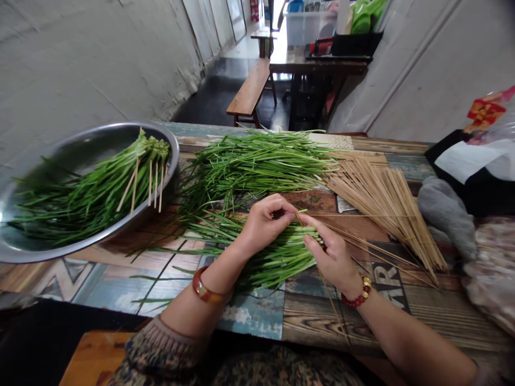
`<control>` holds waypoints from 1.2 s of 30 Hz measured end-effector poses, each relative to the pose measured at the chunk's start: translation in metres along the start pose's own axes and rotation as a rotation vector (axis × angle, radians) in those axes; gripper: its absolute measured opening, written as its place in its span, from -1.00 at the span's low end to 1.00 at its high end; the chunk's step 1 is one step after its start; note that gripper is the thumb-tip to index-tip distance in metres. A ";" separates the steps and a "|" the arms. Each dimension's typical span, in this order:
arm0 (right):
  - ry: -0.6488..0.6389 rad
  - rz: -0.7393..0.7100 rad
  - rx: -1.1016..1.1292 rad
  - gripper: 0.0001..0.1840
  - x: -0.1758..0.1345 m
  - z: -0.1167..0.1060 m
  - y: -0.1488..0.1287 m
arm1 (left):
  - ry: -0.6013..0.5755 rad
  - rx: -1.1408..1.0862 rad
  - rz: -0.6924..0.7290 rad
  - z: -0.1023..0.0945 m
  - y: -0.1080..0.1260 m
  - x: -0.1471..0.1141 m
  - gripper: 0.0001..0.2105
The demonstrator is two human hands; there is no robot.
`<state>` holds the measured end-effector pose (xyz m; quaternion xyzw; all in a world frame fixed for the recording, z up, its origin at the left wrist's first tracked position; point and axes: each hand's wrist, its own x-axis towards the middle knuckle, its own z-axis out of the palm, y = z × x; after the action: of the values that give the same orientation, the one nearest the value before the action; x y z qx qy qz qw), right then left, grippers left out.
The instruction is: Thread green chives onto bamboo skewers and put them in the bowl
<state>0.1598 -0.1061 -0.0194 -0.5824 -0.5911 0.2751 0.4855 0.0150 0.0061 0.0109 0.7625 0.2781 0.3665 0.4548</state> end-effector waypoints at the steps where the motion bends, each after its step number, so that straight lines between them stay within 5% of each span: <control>1: 0.001 0.001 -0.001 -0.55 0.000 0.000 0.000 | 0.007 0.026 0.036 0.001 -0.001 0.000 -0.91; 10: 0.009 0.030 0.002 -0.57 0.000 0.001 0.001 | -0.003 0.134 0.172 0.002 -0.005 -0.001 -0.89; 23: -0.021 0.067 0.022 -0.39 0.000 -0.001 -0.002 | -0.017 0.153 0.080 0.001 0.000 -0.001 -0.90; 36: -0.015 0.069 0.030 -0.43 -0.001 0.000 0.003 | -0.158 -0.104 -0.335 -0.009 0.004 0.000 -0.64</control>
<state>0.1605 -0.1068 -0.0226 -0.5929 -0.5702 0.3049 0.4801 0.0077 0.0089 0.0177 0.7076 0.3450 0.2385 0.5687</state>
